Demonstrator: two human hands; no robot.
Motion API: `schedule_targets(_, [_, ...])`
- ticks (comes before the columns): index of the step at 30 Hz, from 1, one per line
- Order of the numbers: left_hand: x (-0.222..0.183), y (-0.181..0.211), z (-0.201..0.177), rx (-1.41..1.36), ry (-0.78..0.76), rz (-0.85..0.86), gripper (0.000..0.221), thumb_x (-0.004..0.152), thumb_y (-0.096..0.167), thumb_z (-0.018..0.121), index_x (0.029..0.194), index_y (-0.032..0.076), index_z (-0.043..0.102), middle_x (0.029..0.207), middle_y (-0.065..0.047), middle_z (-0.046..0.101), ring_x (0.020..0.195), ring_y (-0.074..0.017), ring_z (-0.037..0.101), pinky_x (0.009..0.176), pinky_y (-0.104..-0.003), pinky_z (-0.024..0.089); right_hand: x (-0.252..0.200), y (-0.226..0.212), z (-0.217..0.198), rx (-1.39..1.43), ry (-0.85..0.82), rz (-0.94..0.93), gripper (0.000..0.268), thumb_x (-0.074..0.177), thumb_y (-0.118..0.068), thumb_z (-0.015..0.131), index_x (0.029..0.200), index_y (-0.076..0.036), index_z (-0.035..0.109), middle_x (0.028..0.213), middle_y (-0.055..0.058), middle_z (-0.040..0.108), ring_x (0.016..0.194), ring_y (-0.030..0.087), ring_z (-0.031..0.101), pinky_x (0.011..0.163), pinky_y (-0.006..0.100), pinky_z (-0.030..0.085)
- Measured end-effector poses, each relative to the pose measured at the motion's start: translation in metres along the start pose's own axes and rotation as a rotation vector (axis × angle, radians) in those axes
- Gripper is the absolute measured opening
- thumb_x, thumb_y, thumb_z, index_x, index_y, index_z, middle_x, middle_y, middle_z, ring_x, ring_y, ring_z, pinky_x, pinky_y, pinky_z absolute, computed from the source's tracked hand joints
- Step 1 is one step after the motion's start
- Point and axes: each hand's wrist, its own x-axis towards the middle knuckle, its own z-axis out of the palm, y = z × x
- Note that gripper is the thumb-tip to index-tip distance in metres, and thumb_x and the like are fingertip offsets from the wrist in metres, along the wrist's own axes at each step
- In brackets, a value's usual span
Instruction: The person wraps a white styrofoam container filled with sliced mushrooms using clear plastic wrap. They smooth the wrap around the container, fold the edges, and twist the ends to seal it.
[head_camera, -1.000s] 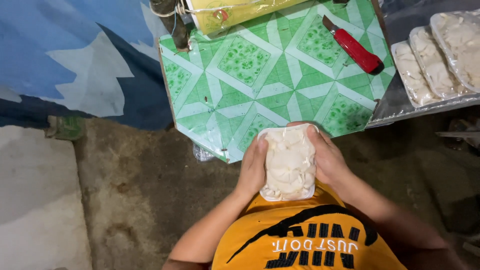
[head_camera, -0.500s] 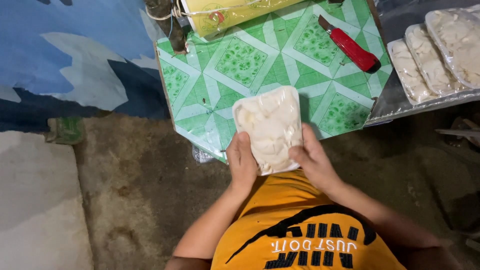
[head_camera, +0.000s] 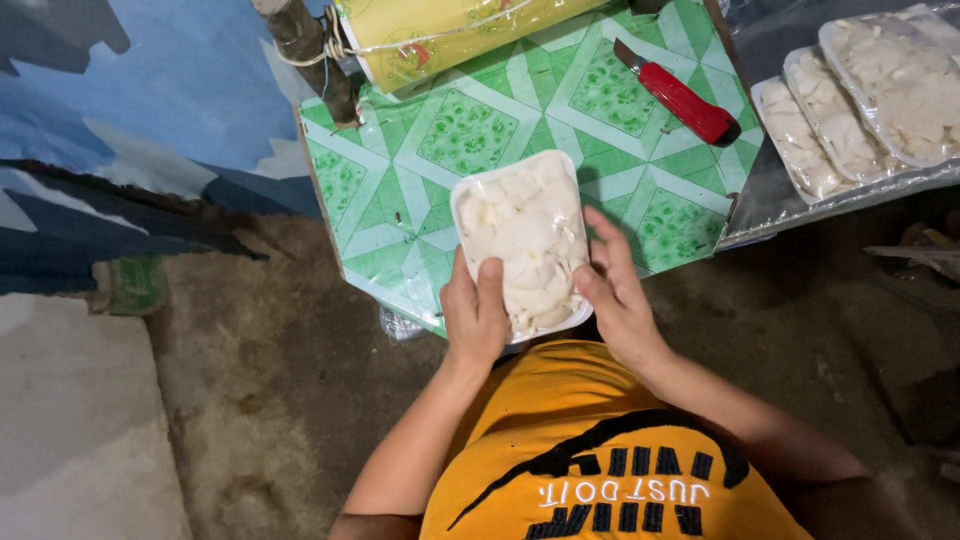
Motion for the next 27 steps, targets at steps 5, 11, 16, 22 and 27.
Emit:
schedule_targets(5, [0.004,0.005,-0.001,-0.013,-0.006,0.005,0.039,0.107,0.04,0.042,0.108,0.005,0.061,0.072,-0.022,0.069,0.076,-0.0183,0.062,0.066,-0.04,0.053,0.005,-0.004,0.002,-0.045,-0.038,-0.021,0.075,0.1,-0.026,0.057,0.161,-0.006,0.018,0.137,0.029,0.052,0.121,0.039,0.058,0.102,0.055,0.051])
schedule_targets(11, [0.005,-0.003,-0.004,-0.012,-0.002,-0.026,0.043,0.109,0.04,0.041,0.11,0.003,0.062,0.081,-0.024,0.072,0.082,-0.0209,0.065,0.072,-0.043,0.056,0.007,0.006,0.007,-0.036,-0.058,0.064,0.087,0.094,-0.019,0.067,0.163,-0.011,0.015,0.142,0.027,0.049,0.127,0.036,0.054,0.108,0.052,0.046])
schedule_targets(16, [0.004,-0.011,-0.006,-0.035,0.037,-0.034,0.042,0.109,0.039,0.043,0.113,0.002,0.063,0.09,-0.025,0.074,0.091,-0.0214,0.065,0.076,-0.045,0.056,0.015,0.0,0.019,-0.03,-0.055,0.121,0.097,0.089,-0.019,0.075,0.164,-0.013,0.014,0.147,0.029,0.044,0.132,0.037,0.05,0.111,0.052,0.043])
schedule_targets(22, [0.007,-0.016,-0.008,-0.114,-0.01,-0.113,0.043,0.111,0.038,0.041,0.125,0.001,0.059,0.106,-0.025,0.072,0.103,-0.0215,0.061,0.088,-0.046,0.054,0.028,0.004,0.018,-0.14,-0.005,-0.002,0.103,0.076,-0.004,0.084,0.159,-0.003,0.023,0.153,0.032,0.036,0.131,0.048,0.052,0.104,0.05,0.055])
schedule_targets(27, [0.024,0.037,-0.015,-0.198,-0.262,-0.315,0.092,0.1,0.067,0.031,0.155,-0.007,0.02,0.134,-0.052,0.046,0.128,-0.0615,0.049,0.102,-0.07,0.046,0.04,-0.007,0.013,-0.117,0.05,-0.01,0.097,0.09,-0.001,0.075,0.162,-0.005,0.009,0.147,0.037,0.046,0.125,0.045,0.059,0.1,0.05,0.057])
